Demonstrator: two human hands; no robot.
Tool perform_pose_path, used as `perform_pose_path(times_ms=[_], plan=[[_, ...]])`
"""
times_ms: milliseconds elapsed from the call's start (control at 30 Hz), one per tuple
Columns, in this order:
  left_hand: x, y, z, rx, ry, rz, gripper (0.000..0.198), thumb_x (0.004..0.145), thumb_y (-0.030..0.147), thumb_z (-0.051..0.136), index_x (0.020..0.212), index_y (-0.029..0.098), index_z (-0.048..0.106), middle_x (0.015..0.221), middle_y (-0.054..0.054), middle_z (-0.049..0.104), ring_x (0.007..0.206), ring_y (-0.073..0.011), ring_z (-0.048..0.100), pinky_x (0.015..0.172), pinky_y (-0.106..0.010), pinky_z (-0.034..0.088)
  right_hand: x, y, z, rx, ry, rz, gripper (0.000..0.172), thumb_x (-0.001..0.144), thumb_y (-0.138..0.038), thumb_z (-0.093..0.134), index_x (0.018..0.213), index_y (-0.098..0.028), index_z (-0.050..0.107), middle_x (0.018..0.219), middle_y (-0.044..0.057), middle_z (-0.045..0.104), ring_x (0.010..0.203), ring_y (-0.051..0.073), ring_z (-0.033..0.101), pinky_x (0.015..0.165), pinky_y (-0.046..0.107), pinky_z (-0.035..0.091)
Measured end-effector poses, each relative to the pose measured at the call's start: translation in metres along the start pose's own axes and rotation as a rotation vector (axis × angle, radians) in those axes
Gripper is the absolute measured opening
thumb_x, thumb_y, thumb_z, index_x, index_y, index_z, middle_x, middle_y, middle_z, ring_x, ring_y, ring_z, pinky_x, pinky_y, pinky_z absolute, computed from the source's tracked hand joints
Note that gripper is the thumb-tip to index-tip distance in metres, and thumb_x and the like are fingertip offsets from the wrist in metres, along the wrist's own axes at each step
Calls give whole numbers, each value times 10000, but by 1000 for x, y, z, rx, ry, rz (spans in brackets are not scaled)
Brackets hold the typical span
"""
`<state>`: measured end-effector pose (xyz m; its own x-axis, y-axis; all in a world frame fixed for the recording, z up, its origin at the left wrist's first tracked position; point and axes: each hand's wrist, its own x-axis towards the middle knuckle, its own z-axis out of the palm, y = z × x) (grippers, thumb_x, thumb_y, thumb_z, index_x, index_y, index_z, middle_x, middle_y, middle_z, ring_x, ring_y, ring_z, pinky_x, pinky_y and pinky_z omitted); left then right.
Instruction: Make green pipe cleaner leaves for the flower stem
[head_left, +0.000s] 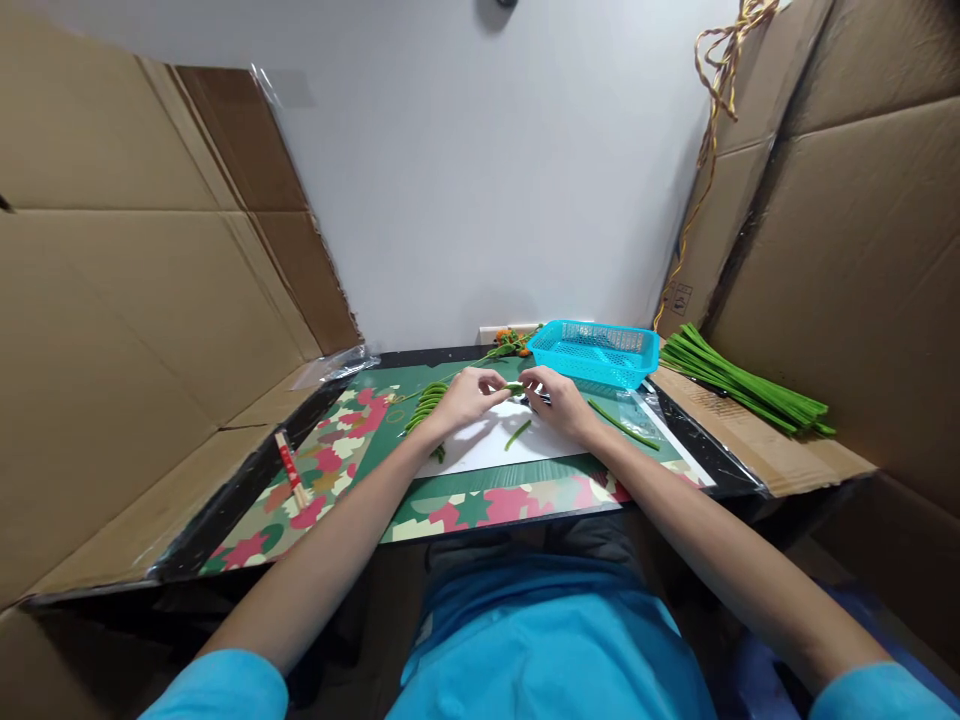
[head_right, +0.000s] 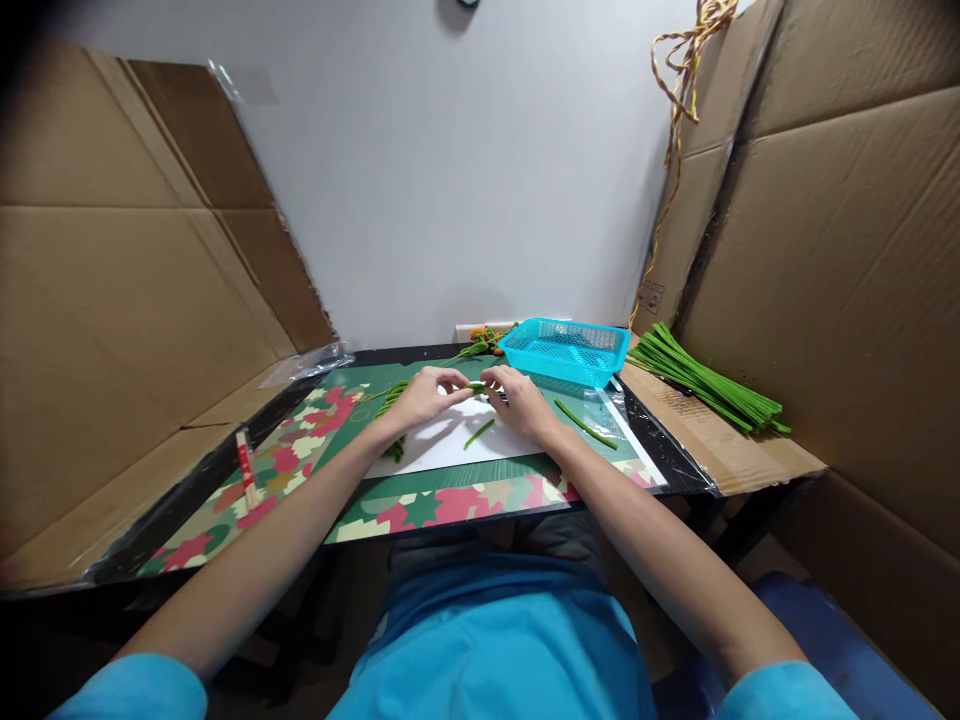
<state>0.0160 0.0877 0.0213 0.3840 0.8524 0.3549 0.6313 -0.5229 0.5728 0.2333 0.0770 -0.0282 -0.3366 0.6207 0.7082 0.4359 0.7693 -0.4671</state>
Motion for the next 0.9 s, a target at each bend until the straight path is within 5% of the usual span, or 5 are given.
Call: perform_pose_path(times_ms=[133,300,633,900], plan=[[16,-17,-25,216,36,-5,148,815,287,707,874,209,818,894,-74,802,837,-242,684,809,-345,498,-1,2,-1,-88,-36,17,267,983,-138,542,1199,-202,685,1219,115,721,1160,269,629,1015,412,501],[23,-37,-42,414,40,-29,165,817,206,683,887,242,828,935,-80,818,910,-282,720,916,-391,479,-4,2,1,-157,-256,-24,207,981,-150,594,1059,-209,777,1252,111,739,1171,285,666,1017,407,497],[13,-54,-38,608,-37,-53,109,766,223,655,767,237,763,861,-90,799,900,-300,703,936,-427,423,-4,0,0,-235,-270,-7,243,1016,-183,581,845,-214,752,1060,84,761,1009,254,696,877,346,482],[11,-60,-35,567,-47,-67,101,781,199,654,775,217,753,890,-102,801,909,-316,709,951,-443,392,-10,11,1,-320,-235,123,193,997,-224,614,1092,-196,780,1358,164,702,1219,336,655,970,431,494]])
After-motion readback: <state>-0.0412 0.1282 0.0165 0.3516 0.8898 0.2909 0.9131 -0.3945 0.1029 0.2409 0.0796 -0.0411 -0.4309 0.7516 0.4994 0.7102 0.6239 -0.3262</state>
